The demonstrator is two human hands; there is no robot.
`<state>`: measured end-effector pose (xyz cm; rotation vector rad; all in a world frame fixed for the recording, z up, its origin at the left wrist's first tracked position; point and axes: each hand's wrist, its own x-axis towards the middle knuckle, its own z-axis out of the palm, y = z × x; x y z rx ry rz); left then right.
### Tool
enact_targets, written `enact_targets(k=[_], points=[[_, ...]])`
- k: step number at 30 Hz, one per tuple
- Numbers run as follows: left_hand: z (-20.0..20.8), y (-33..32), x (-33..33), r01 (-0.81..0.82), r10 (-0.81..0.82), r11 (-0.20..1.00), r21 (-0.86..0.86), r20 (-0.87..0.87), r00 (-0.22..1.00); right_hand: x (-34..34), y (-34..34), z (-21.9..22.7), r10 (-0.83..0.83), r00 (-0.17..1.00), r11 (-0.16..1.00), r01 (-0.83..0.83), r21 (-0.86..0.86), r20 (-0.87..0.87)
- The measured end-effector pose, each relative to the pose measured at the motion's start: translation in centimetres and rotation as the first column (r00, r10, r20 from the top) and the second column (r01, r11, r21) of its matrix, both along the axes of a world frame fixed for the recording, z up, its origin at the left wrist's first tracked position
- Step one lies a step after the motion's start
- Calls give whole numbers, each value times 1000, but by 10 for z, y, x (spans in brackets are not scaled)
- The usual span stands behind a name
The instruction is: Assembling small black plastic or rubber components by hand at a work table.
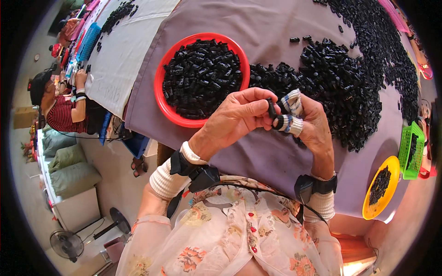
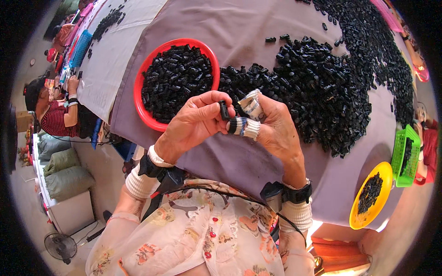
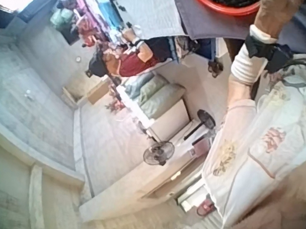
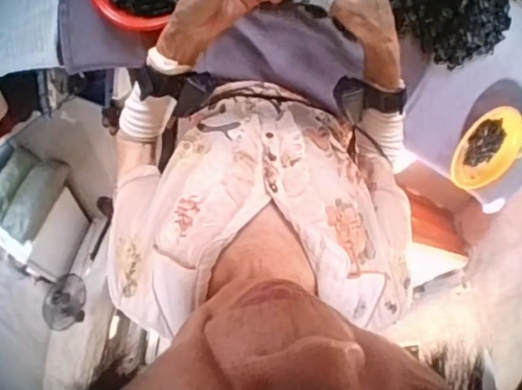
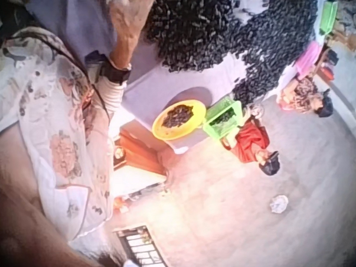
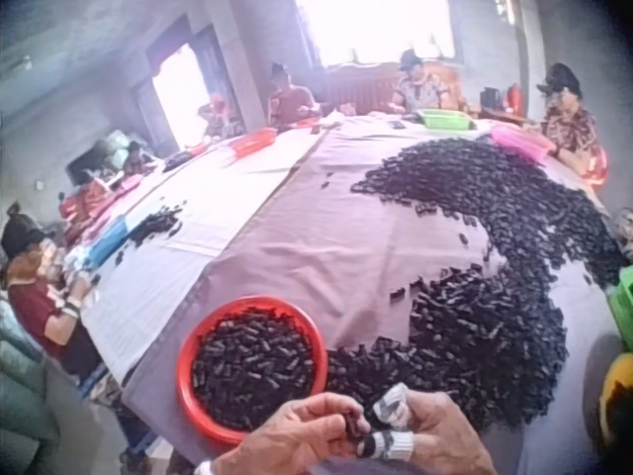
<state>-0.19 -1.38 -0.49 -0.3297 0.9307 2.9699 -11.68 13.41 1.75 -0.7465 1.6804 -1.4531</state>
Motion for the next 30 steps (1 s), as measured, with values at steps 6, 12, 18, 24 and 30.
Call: enact_targets(k=[6,12,18,24,30], points=[[1,-3,0,-20,20,999,47,-12,1000,3,-4,-6,-76,994,996,73,-42,-81],[3,-3,0,-82,82,997,-7,6,997,8,-8,-12,-157,983,979,142,-145,-96],[12,-1,0,-107,112,987,-119,38,993,9,-10,-16,-174,983,976,163,-145,-66],[15,3,-4,-141,171,970,-199,144,975,10,-12,-13,-157,977,980,137,-142,-144],[13,4,-5,-155,194,964,-217,172,966,9,-12,-17,-130,980,985,109,-136,-154]])
